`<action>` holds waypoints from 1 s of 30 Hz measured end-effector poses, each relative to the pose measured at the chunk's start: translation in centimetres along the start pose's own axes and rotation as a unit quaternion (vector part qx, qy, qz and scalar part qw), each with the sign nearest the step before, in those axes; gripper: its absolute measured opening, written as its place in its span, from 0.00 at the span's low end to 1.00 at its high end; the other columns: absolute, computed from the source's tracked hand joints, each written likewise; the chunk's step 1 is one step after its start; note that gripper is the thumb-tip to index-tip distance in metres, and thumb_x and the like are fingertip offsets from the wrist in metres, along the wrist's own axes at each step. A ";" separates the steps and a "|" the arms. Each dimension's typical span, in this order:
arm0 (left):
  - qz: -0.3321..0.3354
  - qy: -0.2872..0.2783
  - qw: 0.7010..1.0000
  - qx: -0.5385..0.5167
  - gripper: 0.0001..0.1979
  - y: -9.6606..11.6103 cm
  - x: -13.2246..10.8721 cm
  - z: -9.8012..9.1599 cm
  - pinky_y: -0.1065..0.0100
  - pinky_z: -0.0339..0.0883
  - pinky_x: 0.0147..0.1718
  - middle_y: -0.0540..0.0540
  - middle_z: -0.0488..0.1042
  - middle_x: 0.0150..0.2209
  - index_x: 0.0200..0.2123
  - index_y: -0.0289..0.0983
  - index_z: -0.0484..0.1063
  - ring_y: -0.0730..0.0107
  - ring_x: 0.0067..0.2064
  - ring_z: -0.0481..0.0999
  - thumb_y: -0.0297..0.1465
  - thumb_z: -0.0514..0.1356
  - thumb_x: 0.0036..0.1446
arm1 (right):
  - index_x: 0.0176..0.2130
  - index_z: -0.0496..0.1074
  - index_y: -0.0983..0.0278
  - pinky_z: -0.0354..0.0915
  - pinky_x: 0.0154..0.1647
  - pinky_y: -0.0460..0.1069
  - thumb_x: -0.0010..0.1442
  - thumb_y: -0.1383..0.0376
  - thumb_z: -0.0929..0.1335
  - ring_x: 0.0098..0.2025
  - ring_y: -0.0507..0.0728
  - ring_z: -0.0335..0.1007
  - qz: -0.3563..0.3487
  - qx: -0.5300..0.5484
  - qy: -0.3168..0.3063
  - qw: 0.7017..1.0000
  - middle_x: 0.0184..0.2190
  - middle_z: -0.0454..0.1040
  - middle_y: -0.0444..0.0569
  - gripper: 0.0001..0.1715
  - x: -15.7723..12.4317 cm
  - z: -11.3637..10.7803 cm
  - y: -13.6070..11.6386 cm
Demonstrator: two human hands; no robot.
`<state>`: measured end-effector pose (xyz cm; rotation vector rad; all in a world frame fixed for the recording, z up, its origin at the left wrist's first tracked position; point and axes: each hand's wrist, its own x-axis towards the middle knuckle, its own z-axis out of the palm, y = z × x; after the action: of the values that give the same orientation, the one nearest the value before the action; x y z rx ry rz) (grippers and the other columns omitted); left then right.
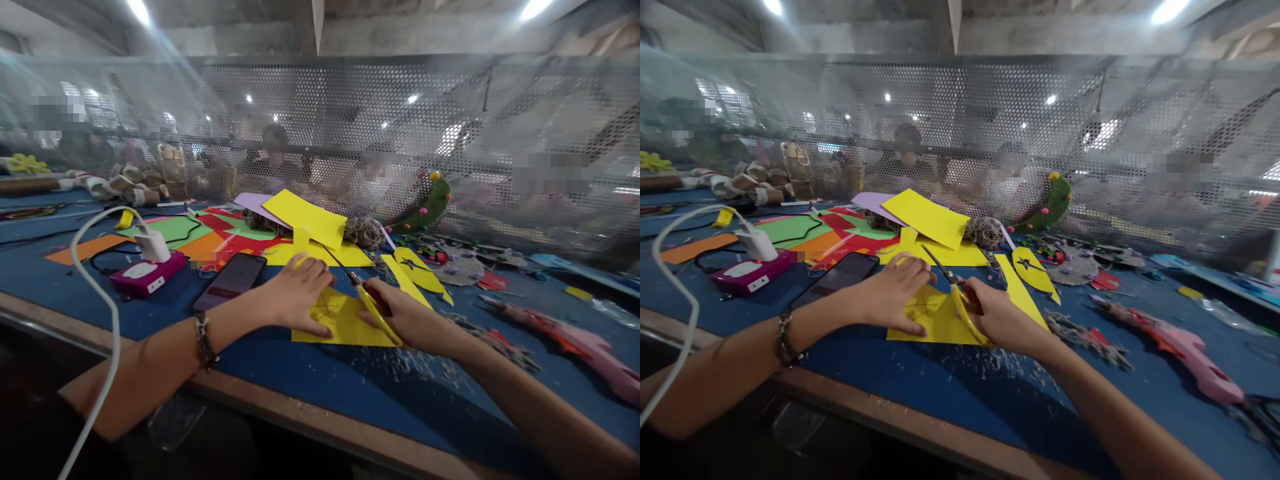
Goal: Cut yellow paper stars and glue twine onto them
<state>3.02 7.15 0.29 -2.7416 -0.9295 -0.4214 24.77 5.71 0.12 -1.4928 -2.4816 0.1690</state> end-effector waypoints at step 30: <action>-0.095 -0.080 0.820 -0.558 0.16 -0.1 0.4 0.0 0.72 0.66 0.27 0.42 0.74 0.32 0.32 0.33 0.64 0.78 0.19 0.70 0.37 0.42 0.58 | 0.28 0.58 0.63 0.51 0.24 0.46 0.50 0.63 0.60 0.22 0.51 0.56 -0.005 -0.090 0.164 0.982 0.22 0.66 0.46 0.06 2.6 -4.0 -1.4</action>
<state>3.26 7.44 0.47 -3.7645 -1.2881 -1.0742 23.46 7.21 4.67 -1.4391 -2.2850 -0.2898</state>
